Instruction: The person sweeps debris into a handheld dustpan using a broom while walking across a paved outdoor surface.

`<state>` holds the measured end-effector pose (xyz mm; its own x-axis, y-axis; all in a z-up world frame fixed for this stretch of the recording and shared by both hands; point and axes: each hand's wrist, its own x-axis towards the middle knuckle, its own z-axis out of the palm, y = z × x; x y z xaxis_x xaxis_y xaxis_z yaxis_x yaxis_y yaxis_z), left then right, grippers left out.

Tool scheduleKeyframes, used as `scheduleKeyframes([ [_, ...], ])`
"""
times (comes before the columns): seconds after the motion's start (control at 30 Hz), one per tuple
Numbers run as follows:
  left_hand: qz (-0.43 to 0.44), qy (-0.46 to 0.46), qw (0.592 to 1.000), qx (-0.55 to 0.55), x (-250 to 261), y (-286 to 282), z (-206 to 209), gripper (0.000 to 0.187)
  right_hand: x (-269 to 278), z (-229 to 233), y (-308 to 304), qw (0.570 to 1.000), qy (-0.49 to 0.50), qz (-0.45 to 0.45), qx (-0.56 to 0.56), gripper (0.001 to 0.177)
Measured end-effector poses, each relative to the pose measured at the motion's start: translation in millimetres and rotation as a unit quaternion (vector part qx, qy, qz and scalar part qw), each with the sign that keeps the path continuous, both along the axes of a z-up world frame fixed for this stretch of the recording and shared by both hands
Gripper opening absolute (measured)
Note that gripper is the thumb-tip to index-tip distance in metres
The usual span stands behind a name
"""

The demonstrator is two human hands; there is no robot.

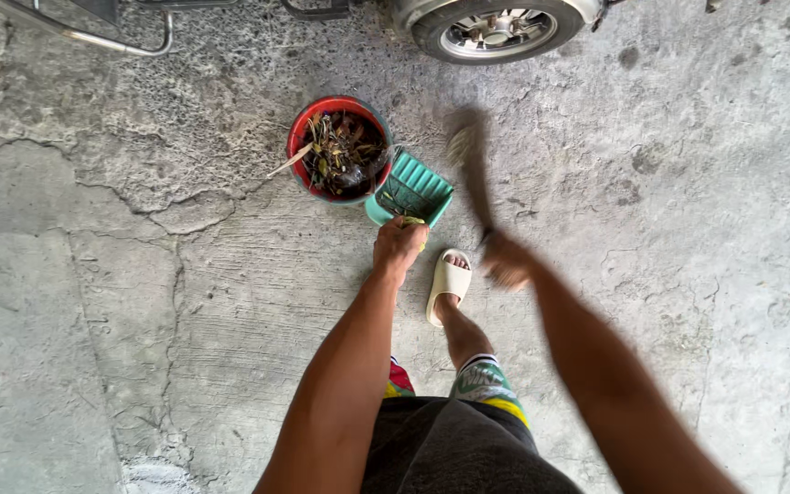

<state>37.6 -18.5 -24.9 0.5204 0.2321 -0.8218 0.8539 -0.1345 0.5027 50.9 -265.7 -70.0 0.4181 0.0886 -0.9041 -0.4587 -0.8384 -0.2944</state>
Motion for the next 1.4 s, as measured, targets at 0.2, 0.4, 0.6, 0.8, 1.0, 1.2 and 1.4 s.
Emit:
scheduleKeyframes([
  [0.2, -0.053, 0.033, 0.998, -0.006, -4.3, 6.9, 6.4, 0.032, -88.9, 76.7, -21.3, 0.944, 0.117, -0.268, 0.149, 0.091],
  [0.4, -0.145, 0.0, 0.989, 0.044, -14.1, 38.6, 26.8, 0.038, -60.1, 95.4, -89.9, 0.97, 0.026, -0.235, 0.056, 0.095],
  [0.6, -0.162, 0.033, 0.986, 0.003, -17.3, 46.3, 2.9, 0.037, -99.9, -25.3, -11.6, 0.91, 0.082, -0.374, 0.157, 0.049],
  [0.8, -0.152, 0.015, 0.988, -0.035, -45.1, 49.1, -18.3, 0.032, -182.7, 44.6, 87.9, 0.987, 0.011, -0.157, 0.017, 0.083],
  [1.0, -0.103, -0.168, 0.977, -0.075, -93.7, 62.1, -3.1, 0.017, -193.9, 146.7, 80.1, 0.99, -0.011, -0.131, -0.047, 0.095],
  [1.2, 0.036, -0.027, 0.98, -0.194, -133.6, 61.9, 43.1, 0.01, -223.5, 196.8, 63.2, 0.983, -0.098, -0.138, -0.069, 0.106],
  [1.4, 0.079, -0.076, 0.963, -0.244, -179.1, 68.2, 103.5, 0.008, -265.2, 261.4, 73.4, 0.98, -0.142, -0.123, -0.062, 0.087],
])
